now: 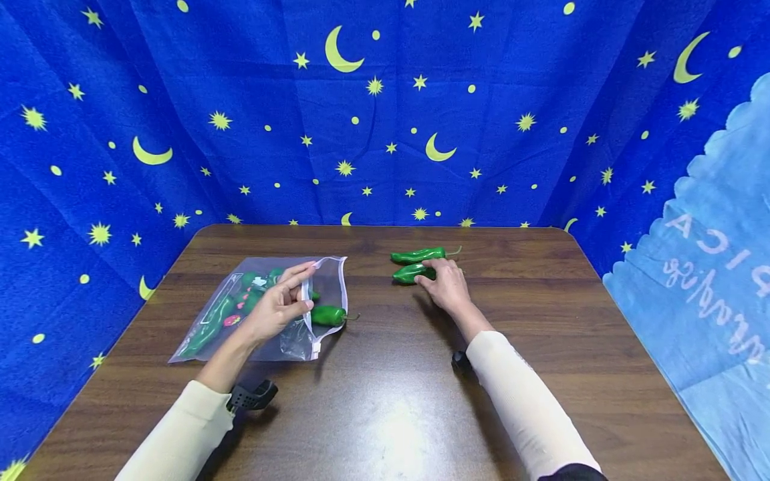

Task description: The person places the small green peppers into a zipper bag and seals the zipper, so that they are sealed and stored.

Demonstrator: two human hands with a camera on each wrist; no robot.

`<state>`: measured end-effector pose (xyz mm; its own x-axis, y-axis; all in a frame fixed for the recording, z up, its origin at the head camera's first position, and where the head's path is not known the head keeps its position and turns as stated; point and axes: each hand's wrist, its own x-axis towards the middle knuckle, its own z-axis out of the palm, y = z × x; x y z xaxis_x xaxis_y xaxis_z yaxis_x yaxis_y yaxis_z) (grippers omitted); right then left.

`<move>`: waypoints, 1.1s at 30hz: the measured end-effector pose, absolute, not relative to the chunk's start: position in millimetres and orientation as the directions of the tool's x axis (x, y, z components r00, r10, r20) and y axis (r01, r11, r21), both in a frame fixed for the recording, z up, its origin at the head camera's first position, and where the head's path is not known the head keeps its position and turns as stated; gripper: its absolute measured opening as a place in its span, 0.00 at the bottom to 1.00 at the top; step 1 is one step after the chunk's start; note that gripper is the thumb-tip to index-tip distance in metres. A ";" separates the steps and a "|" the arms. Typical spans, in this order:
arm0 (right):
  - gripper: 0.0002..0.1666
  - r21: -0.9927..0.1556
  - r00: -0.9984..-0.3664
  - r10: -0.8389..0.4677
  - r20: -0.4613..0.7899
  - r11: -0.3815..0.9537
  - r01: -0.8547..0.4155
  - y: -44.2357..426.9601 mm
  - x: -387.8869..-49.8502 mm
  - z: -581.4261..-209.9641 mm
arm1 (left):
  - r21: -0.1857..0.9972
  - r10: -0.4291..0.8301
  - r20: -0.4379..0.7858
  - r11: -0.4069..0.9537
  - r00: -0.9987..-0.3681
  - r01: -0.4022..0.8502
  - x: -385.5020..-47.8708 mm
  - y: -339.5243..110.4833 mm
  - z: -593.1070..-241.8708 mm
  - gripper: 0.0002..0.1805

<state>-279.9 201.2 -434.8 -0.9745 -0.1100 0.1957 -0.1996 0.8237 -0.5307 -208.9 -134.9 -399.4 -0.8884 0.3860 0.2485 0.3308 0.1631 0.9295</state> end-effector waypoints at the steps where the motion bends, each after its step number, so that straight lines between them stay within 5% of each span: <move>1: 0.28 -0.528 -0.976 -0.107 0.189 0.827 -0.193 203.2 -281.3 -435.1 | 0.930 0.387 0.248 0.163 -0.888 0.331 -209.2 -134.9 -399.6 0.36; 33: 0.29 -0.482 -0.988 -0.127 0.087 0.863 -0.153 227.3 -292.2 -443.5 | 0.936 0.370 0.235 0.164 -0.899 0.312 -209.9 -136.5 -402.3 0.37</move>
<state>-292.2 227.3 -443.5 -0.9881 -0.1267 0.0874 -0.1533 0.8629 -0.4816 -209.9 -136.5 -402.3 -0.8988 0.3700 0.2352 0.3123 0.1638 0.9357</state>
